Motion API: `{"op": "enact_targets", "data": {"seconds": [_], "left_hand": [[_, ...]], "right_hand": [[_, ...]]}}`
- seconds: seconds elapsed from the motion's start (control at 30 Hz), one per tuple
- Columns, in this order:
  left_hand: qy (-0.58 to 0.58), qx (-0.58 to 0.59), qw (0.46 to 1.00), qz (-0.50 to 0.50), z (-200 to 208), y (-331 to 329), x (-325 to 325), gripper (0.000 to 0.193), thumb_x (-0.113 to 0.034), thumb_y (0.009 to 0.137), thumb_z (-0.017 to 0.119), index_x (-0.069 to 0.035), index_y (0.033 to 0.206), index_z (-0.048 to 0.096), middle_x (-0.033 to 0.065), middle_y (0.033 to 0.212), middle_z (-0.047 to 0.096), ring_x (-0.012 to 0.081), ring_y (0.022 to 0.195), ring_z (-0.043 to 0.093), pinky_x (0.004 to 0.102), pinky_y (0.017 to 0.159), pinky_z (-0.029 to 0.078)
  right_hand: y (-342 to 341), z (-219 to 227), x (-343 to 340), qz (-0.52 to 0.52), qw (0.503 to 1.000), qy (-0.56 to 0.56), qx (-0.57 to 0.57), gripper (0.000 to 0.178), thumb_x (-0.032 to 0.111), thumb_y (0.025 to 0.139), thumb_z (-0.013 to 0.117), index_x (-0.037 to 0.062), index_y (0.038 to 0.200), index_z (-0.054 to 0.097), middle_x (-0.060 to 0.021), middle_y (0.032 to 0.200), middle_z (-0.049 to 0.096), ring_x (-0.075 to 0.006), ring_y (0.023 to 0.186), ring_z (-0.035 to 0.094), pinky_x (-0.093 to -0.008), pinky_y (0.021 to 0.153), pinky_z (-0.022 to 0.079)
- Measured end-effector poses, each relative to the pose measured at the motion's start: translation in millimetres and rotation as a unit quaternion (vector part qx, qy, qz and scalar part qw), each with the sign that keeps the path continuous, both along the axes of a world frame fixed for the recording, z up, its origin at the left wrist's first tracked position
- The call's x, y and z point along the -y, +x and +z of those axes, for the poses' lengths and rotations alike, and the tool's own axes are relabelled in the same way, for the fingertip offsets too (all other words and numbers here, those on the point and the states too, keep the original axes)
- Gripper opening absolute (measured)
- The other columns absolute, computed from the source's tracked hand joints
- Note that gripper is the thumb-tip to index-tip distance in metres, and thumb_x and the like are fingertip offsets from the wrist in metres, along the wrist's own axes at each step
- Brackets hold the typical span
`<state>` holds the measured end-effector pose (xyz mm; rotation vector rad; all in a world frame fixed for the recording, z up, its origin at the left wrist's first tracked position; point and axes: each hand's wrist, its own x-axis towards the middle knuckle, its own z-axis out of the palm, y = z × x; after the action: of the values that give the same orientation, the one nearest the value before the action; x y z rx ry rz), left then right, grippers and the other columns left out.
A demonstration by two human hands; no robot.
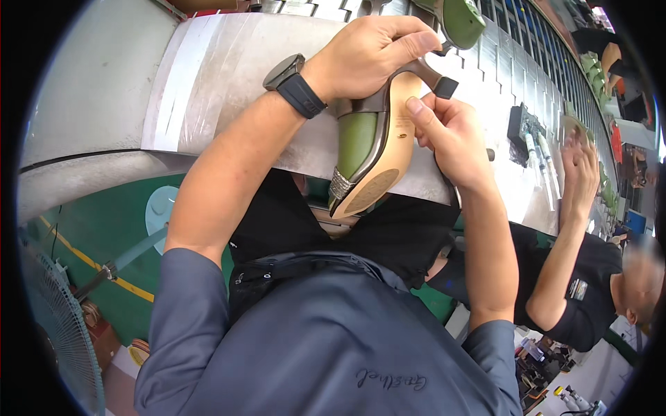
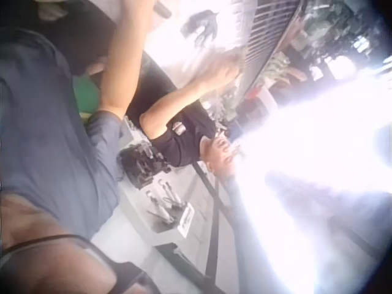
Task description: The person assembles high-heeled shoes by pressing shoe soles onto shoe uppers on lasts by hand and hammering along the edges with a hammer.
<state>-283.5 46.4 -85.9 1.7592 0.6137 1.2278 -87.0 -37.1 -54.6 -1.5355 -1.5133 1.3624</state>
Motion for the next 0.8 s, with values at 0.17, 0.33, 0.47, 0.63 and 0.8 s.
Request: {"op": "enact_targets", "data": {"seconds": [0.17,0.33,0.47,0.63,0.8], "left_hand": [[-0.055,-0.045,0.997,-0.042,5.2,-11.8,4.4,0.044,-0.045,0.110,0.061,-0.004,0.120,0.073,0.0043,0.102,0.074,0.0126,0.096,0.070,0.0273,0.088,0.055],[0.072,-0.120,0.989,-0.051,2.5,-26.5,-1.3,0.046,-0.038,0.097,0.080,-0.006,0.129,0.068,0.0056,0.115,0.072,0.0153,0.107,0.068,0.0316,0.095,0.055],[0.052,-0.164,0.980,-0.095,41.9,-32.3,13.5,0.048,-0.033,0.098,0.076,0.000,0.132,0.065,0.0189,0.131,0.067,0.0335,0.125,0.062,0.0424,0.106,0.048],[0.143,-0.088,0.986,-0.012,-11.0,-16.5,2.0,0.048,-0.036,0.096,0.079,-0.005,0.130,0.065,0.0175,0.118,0.066,0.0339,0.112,0.064,0.0416,0.100,0.050],[0.129,-0.087,0.988,-0.010,-14.0,-16.3,2.4,0.050,-0.036,0.094,0.081,-0.005,0.130,0.066,0.0152,0.117,0.067,0.0325,0.111,0.064,0.0400,0.101,0.050]], "right_hand": [[-7.1,-10.3,-4.1,-0.003,0.998,0.002,-0.068,0.039,0.038,0.097,0.081,0.0006,0.095,0.074,0.0011,0.079,0.068,-0.0049,0.066,0.055,-0.0229,0.061,0.045],[-0.7,-37.5,-11.0,-0.023,0.965,-0.037,-0.260,0.031,0.033,0.105,0.073,0.0019,0.103,0.073,0.0004,0.087,0.072,-0.0038,0.069,0.059,-0.0205,0.064,0.046],[2.7,-36.4,-9.3,-0.018,0.967,-0.025,-0.253,0.031,0.032,0.106,0.071,0.0014,0.102,0.073,0.0003,0.086,0.071,-0.0045,0.069,0.058,-0.0212,0.064,0.046],[-3.0,-7.3,-6.3,-0.001,0.994,-0.016,-0.108,0.037,0.037,0.101,0.077,0.0008,0.096,0.073,0.0004,0.082,0.069,-0.0059,0.070,0.057,-0.0231,0.066,0.046],[-6.7,11.7,-7.2,0.033,0.999,0.027,-0.001,0.036,0.035,0.097,0.081,-0.0001,0.094,0.073,0.0015,0.081,0.068,-0.0058,0.073,0.058,-0.0237,0.067,0.046]]}}
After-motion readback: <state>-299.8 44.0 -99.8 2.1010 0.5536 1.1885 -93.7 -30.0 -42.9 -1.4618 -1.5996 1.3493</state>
